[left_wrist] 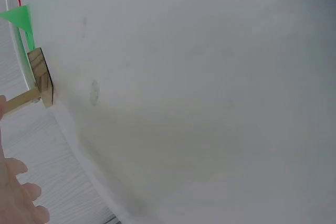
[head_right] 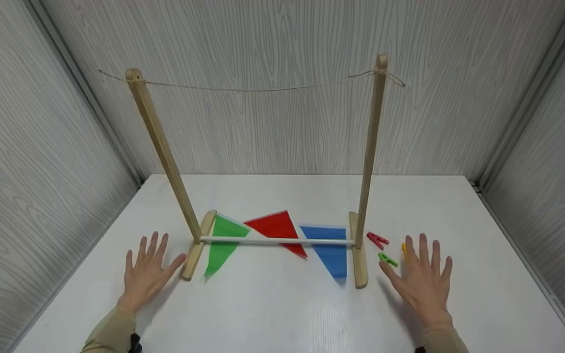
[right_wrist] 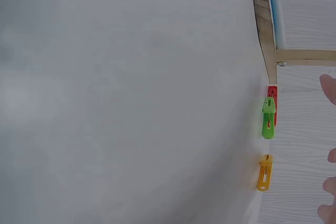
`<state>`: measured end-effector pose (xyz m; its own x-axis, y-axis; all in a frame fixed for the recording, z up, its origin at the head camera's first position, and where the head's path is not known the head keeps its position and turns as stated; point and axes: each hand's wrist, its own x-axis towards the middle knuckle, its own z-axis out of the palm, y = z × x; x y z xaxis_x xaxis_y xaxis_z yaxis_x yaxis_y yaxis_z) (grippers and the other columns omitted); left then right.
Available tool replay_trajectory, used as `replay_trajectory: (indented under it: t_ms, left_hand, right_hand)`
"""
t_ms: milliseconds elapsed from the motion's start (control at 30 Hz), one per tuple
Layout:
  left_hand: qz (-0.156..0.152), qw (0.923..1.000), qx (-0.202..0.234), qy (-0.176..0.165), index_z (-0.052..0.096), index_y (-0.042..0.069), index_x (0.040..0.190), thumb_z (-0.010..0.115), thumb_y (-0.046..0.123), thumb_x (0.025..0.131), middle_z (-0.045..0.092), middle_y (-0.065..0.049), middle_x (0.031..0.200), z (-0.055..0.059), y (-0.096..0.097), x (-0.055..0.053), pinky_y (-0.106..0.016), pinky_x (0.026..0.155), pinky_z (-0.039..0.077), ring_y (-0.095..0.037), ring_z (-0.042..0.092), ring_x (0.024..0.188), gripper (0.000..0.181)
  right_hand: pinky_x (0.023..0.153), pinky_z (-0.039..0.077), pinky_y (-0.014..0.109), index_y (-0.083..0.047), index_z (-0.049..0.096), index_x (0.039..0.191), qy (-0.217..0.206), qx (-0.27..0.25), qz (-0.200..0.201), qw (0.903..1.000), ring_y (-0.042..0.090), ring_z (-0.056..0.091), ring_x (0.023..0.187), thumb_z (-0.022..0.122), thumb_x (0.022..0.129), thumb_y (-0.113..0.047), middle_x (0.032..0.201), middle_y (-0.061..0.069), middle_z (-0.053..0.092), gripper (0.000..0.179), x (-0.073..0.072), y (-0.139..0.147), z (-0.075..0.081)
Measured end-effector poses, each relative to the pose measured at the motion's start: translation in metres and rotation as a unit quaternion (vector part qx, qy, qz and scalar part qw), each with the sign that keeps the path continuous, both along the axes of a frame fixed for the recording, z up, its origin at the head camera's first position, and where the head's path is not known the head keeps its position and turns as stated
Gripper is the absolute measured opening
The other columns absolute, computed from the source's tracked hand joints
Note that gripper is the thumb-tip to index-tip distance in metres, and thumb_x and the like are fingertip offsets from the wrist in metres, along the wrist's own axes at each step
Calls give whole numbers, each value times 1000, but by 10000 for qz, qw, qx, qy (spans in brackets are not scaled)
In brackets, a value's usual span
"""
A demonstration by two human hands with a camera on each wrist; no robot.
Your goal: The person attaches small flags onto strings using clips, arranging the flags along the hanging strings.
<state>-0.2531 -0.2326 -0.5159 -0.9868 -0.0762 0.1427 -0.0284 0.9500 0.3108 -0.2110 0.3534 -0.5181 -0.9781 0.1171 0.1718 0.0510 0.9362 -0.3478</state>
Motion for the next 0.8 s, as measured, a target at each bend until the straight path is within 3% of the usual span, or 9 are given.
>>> replay_trajectory:
  t_ms: [233, 367, 633, 800]
  left_hand:
    - [-1, 9999, 160, 32, 26, 11, 160, 47, 66, 96, 17, -17, 169, -1, 10, 2, -64, 124, -2, -40, 7, 158, 87]
    - [-1, 9996, 100, 265, 31, 11, 158, 47, 67, 95, 28, -17, 166, -1, 16, 3, -63, 125, 3, -40, 15, 157, 86]
    - [-321, 9909, -135, 1303, 55, 2, 142, 56, 60, 94, 58, -19, 144, 2, 40, 5, -55, 123, 27, -39, 47, 142, 75]
    - [-697, 9785, -179, 1931, 65, 0, 130, 63, 51, 92, 67, -19, 132, 3, 62, 3, -49, 116, 41, -36, 61, 129, 64]
  right_hand:
    - [115, 1, 78, -3, 18, 159, -28, -393, 310, 9987, 54, 1, 152, 54, 94, -65, 165, 31, 8, 97, -4, -12, 3]
    - [114, 2, 79, -1, 19, 159, -235, -540, 490, 9971, 54, 2, 152, 52, 95, -65, 165, 32, 9, 96, -8, -18, 6]
    - [116, 2, 77, 0, 22, 158, -494, -749, 592, 9942, 54, 5, 151, 53, 95, -64, 164, 32, 12, 95, -15, -31, 13]
    - [116, 15, 75, 2, 34, 153, -313, -834, 617, 9941, 55, 21, 146, 55, 96, -60, 159, 33, 27, 87, -16, -41, 13]
